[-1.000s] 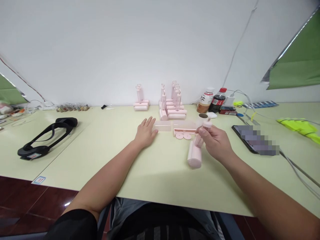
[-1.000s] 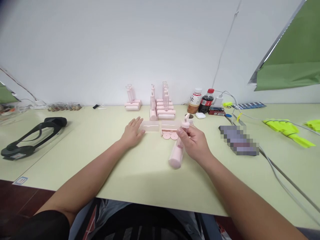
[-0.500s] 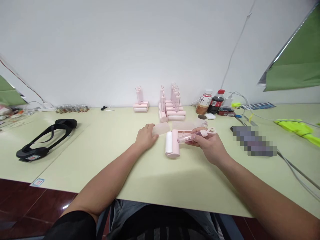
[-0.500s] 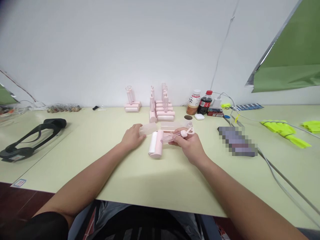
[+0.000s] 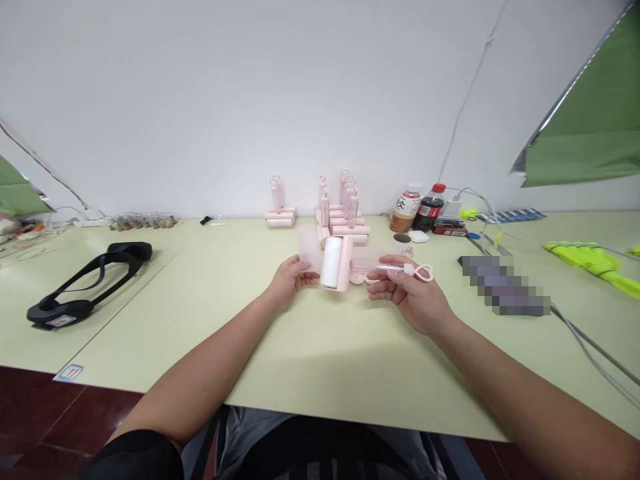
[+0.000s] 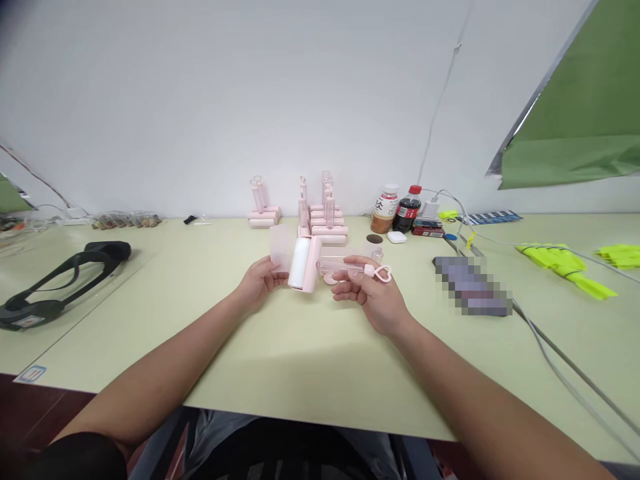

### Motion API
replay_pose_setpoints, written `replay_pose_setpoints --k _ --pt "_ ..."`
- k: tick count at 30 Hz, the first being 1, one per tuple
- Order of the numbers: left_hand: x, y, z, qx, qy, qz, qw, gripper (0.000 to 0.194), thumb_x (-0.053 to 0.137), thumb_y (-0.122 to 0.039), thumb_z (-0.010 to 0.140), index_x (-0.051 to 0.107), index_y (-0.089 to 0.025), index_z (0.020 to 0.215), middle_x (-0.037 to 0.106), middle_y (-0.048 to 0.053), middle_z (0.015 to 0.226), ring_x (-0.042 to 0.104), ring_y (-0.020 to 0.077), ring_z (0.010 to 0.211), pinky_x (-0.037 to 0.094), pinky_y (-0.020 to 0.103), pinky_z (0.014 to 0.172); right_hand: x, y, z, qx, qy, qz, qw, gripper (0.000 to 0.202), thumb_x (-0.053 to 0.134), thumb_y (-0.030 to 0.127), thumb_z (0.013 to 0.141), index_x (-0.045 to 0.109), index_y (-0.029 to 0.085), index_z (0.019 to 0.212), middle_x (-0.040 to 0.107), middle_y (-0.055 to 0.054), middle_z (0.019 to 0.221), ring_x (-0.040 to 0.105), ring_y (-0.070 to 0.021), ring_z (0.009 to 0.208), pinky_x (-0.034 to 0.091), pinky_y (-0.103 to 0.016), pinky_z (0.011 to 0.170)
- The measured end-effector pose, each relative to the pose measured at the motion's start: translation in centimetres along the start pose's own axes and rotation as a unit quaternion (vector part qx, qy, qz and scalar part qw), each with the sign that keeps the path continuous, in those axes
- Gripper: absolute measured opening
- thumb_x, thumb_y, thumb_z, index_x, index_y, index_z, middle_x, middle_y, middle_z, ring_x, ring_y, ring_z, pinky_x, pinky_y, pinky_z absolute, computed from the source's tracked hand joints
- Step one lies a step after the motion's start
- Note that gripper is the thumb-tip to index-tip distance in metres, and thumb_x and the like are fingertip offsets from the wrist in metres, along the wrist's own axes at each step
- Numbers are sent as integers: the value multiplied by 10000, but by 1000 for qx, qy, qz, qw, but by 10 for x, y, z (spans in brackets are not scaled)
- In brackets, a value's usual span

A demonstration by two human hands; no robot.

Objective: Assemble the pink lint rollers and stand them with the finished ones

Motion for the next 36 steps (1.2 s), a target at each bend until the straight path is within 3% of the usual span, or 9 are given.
replay_pose_setpoints --k 2,7,16,23,36 --pt "8 2 -2 0 50 -60 997 425 698 -431 704 595 -136 992 666 86 901 637 174 767 509 307 715 1 1 0 -6 9 13 1000 385 721 373 736 550 224 1048 739 -28 840 712 -183 688 597 -354 663" --pt "10 0 -5 17 79 -73 994 317 712 -398 688 616 -139 844 610 28 717 570 138 639 459 271 616 -1 1 1 -23 17 32 999 359 720 346 742 560 228 1040 747 -30 845 710 -178 679 597 -339 642" --pt "10 -3 -9 22 89 -45 995 369 670 -406 668 614 -154 932 569 5 730 517 129 607 418 269 584 0 -3 2 -12 34 61 997 366 739 334 746 564 218 1046 762 -56 866 719 -182 681 600 -325 637" --pt "10 -2 -8 38 112 -3 993 385 689 -384 679 614 -158 982 575 15 795 525 137 695 431 260 611 0 -7 4 3 36 82 996 324 700 292 767 564 218 1051 767 -57 857 717 -177 675 596 -315 630" --pt "17 -7 -13 42 106 70 991 348 668 -478 716 600 -156 832 517 -5 704 487 119 628 395 252 596 -2 -10 6 1 36 91 995 344 709 285 764 585 204 1074 769 -72 868 722 -183 685 602 -329 646"
Point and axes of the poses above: each hand's wrist, its own z-axis towards the middle knuckle, its own x-axis out of the palm, y = z × x, the point moved 7 cm from there along z, towards the middle knuckle
